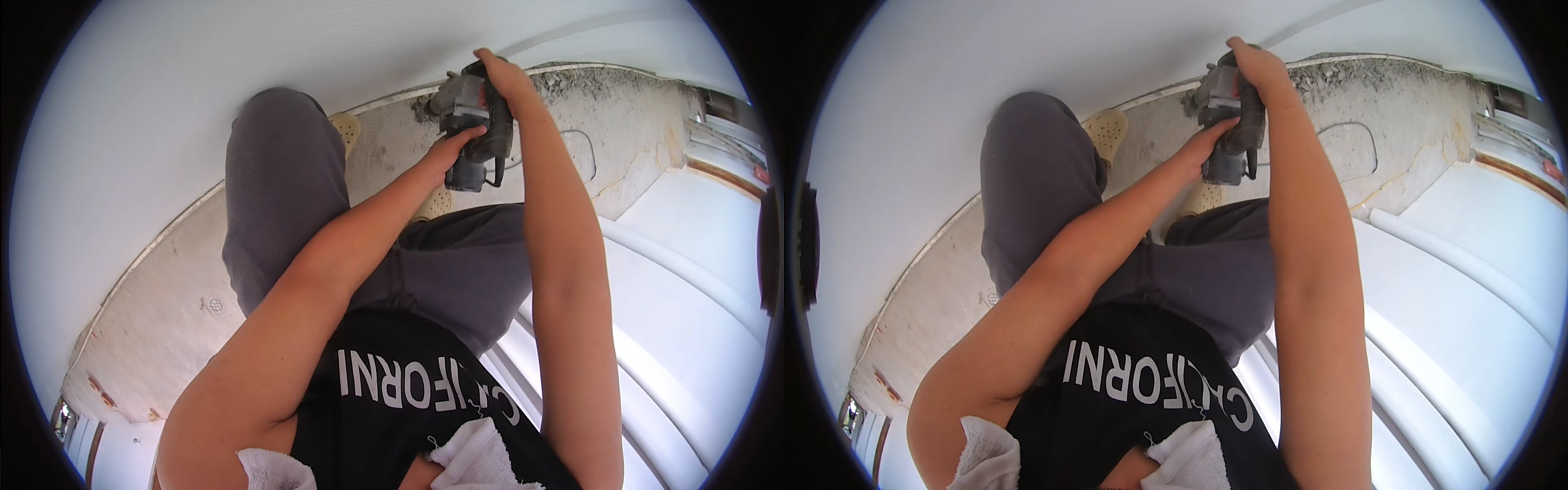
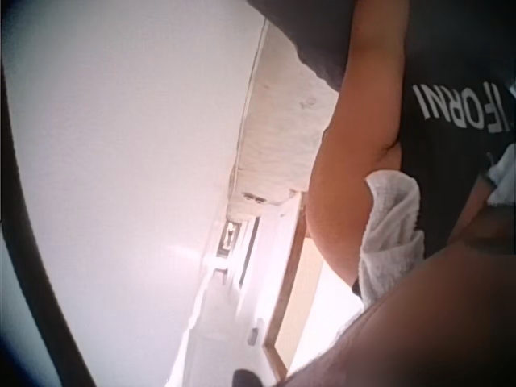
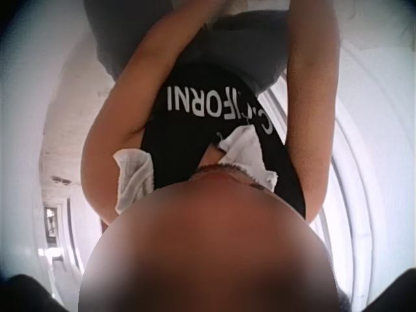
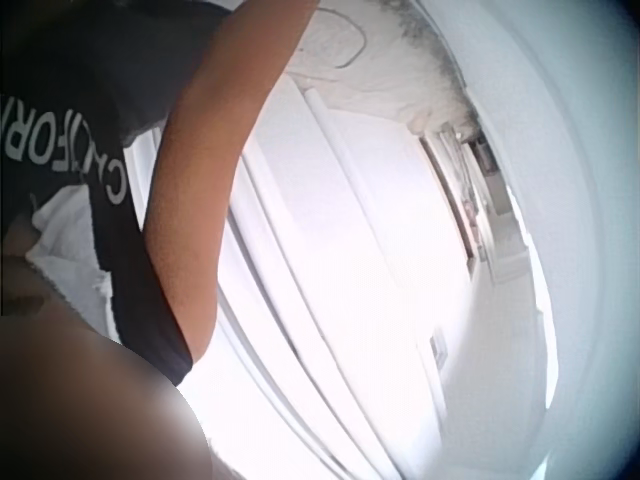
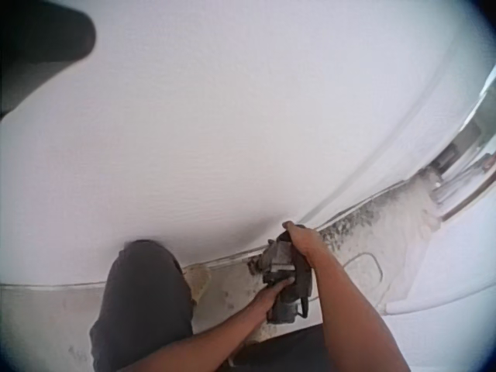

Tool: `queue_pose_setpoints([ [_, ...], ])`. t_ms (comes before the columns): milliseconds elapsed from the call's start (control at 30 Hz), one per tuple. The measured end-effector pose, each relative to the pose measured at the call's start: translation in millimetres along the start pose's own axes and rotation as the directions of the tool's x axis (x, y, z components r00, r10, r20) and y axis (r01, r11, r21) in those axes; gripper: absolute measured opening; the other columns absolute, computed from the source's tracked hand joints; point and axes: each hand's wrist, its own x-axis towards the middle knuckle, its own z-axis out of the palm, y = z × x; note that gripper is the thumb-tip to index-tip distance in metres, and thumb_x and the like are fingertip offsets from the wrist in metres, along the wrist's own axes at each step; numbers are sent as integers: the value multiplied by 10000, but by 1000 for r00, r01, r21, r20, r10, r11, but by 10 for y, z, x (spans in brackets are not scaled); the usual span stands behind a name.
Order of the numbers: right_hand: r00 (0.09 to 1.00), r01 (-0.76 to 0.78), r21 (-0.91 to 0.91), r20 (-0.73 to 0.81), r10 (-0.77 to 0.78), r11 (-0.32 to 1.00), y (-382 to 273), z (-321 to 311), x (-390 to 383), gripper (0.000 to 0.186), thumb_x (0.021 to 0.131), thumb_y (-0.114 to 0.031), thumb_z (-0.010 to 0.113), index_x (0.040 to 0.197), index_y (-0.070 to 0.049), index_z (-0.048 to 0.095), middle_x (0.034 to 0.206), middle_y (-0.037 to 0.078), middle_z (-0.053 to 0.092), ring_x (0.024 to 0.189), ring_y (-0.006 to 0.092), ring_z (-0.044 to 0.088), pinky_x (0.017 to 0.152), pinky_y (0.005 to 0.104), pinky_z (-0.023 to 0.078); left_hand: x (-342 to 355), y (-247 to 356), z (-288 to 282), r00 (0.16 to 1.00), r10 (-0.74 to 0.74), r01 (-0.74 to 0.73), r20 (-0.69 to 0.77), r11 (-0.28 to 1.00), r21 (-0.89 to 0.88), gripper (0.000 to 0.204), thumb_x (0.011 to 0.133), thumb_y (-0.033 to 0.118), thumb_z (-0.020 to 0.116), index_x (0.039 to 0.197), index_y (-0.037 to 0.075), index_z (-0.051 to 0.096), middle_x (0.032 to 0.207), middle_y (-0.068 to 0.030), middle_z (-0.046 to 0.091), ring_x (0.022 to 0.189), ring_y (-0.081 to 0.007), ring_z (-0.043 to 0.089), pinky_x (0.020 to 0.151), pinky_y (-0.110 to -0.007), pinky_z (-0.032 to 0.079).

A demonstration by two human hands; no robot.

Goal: The person kneels on the floor and uses an angle grinder to remove material along the junction between a white wall and the floor. The tool is guided along the seam, producing dust and debris as the person progresses along the edge.

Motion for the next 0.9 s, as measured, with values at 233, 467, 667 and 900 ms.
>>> queue_pose_setpoints([
  [233,998,-42,81,45,39,996,64,-258,58,574,876,-571,681,989,-9,639,700,98,621,533,190,609,534,325,538,86,-4,74,997,13,-5,-71,995,103,530,807,476,845,1121,71,707,928,-42,752,731,-165,722,683,-327,594],
  [467,999,-16,133,52,9,991,189,-232,161,525,866,-500,675,990,9,641,705,101,623,559,193,624,547,327,546,215,19,43,988,-42,61,-147,990,127,498,829,504,819,1086,88,725,928,-52,751,742,-174,724,698,-349,601],
  [667,999,-49,185,21,46,982,287,-185,369,542,856,-475,687,1015,41,635,738,130,621,562,223,629,539,356,558,270,-3,-12,992,12,11,-126,984,180,522,873,505,778,1148,67,708,1012,-55,750,850,-174,721,795,-330,577],
  [900,985,156,-276,-26,-170,948,620,251,241,609,934,-599,453,1087,-61,694,874,205,756,881,450,704,912,431,530,129,-296,-377,985,130,-97,-116,963,253,591,924,474,724,1314,41,627,1191,-66,710,1059,-168,675,946,-324,511],
])
